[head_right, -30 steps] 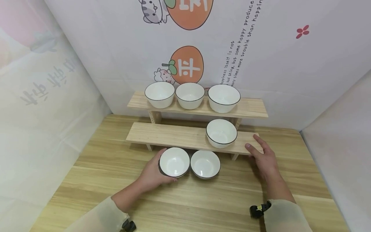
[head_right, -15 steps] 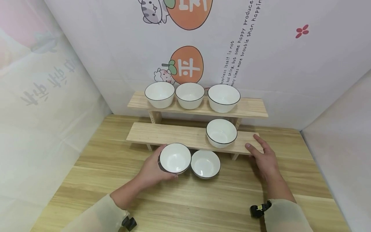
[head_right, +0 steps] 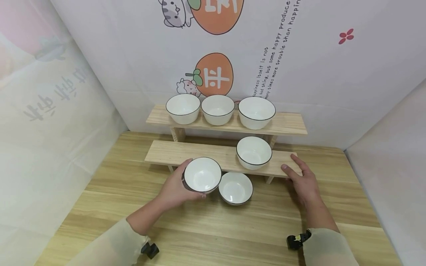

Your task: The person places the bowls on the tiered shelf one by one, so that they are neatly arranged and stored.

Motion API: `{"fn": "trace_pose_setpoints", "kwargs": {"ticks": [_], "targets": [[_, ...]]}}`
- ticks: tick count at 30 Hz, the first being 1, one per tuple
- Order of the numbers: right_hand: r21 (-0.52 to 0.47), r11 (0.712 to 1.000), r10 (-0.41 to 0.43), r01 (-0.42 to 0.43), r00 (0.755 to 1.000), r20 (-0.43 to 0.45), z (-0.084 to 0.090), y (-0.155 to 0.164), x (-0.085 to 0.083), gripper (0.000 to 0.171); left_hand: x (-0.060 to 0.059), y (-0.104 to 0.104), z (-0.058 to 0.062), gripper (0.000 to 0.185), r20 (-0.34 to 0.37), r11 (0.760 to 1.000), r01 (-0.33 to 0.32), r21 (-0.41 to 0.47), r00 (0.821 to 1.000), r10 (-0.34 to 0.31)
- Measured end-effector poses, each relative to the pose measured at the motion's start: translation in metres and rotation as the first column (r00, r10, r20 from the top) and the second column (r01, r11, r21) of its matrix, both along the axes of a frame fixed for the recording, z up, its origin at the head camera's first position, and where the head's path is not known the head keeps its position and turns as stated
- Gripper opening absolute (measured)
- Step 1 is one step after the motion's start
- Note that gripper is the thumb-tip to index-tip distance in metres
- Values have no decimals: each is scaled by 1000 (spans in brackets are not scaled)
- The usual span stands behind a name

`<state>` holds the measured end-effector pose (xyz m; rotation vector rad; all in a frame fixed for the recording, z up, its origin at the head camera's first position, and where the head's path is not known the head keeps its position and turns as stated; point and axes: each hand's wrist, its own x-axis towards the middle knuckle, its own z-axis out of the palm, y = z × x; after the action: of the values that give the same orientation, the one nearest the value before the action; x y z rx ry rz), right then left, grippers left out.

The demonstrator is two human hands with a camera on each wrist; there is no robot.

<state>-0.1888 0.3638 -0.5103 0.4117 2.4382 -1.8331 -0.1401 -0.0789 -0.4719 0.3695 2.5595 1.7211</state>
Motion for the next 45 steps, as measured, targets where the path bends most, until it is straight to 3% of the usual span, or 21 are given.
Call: {"fn": "trace_pose_setpoints", "kwargs": {"ticks": [11,24,29,39,45], "targets": [[65,998,13,-14,1000,16,1,0,0,79,-8,4,13,113,-6,1000,-2,8,1000,2],[20,1000,-1,0,1000,14,-1,1,-1,78,-31,13,20,107,-48,1000,1,-5,999,-1],[9,1000,-3,2,1000,23,0,1,-1,77,-40,15,20,105,-64,1000,9,-1,998,-9],[68,998,1,-5,998,57,1,0,-1,80,-54,20,19,123,-4,999,-38,-29,999,37],[40,999,1,-3,999,46,0,1,-2,81,-61,24,16,125,-1,997,-64,-50,998,64]]}}
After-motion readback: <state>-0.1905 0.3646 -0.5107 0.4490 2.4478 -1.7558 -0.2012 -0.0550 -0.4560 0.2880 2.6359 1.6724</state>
